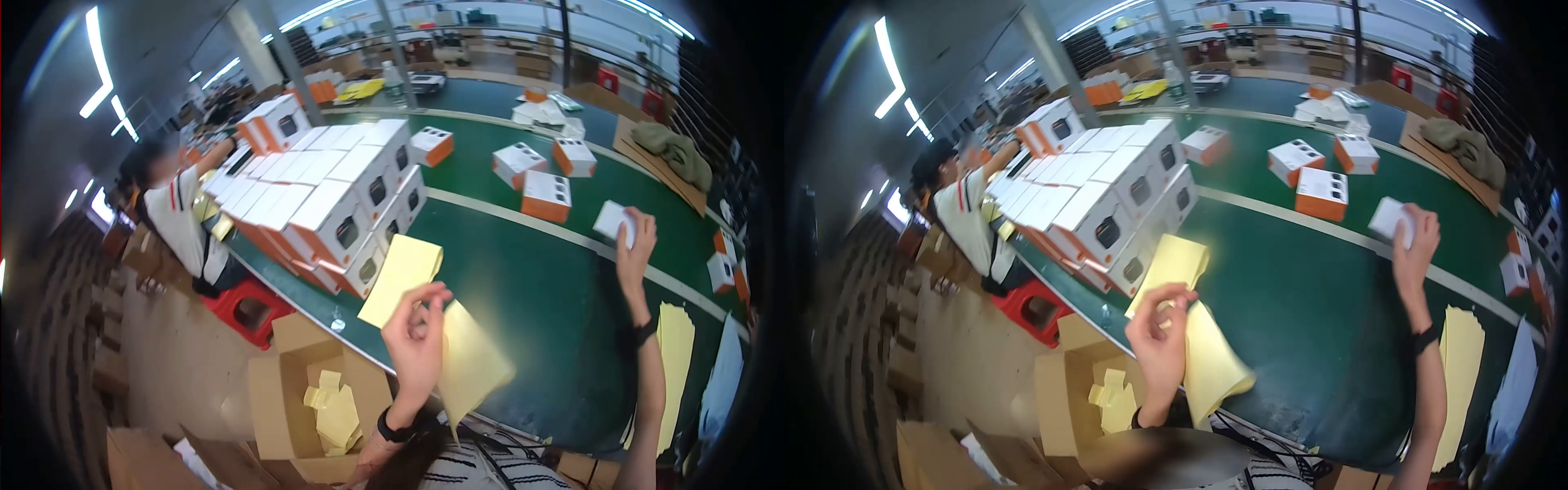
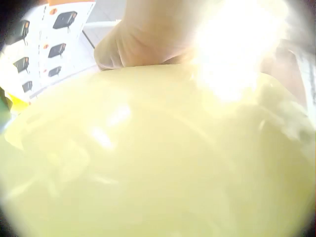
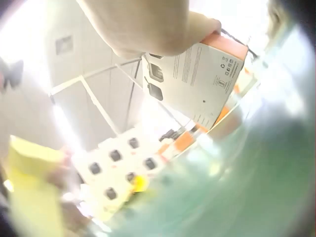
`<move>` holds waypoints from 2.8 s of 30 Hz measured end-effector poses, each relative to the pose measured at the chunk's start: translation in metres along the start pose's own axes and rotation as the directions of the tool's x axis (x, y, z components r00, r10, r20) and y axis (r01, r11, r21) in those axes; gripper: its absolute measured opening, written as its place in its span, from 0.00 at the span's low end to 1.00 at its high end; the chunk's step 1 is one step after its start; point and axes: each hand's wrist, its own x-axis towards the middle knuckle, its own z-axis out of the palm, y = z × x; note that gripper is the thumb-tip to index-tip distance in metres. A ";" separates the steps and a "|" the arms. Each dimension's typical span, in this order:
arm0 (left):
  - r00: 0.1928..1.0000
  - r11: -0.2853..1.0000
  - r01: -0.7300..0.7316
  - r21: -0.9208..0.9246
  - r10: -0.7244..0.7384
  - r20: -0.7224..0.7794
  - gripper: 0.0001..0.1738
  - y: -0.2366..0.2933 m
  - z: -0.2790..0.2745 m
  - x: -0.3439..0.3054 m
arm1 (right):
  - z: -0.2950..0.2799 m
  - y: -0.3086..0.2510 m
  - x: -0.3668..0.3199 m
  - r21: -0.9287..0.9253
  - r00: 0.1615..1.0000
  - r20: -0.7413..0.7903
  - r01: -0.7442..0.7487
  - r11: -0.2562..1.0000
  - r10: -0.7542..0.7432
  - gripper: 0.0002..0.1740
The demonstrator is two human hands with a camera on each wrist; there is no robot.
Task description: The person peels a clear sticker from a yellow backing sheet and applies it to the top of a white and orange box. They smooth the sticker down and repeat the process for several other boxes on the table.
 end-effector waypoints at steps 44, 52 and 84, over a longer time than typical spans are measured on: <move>0.666 0.812 -0.577 0.084 0.408 0.625 0.32 0.049 0.072 -0.038 | -0.175 -0.168 -0.092 0.846 0.943 0.203 -0.304 0.439 0.263 0.23; 0.575 0.464 -0.818 0.341 0.676 0.460 0.19 0.042 0.083 -0.047 | -0.179 -0.183 -0.086 0.721 0.762 0.522 -0.634 0.278 0.384 0.14; 0.577 0.671 -0.734 0.101 0.539 0.613 0.15 0.039 0.082 -0.054 | -0.175 -0.185 -0.100 0.538 0.908 0.402 -0.341 0.771 0.121 0.15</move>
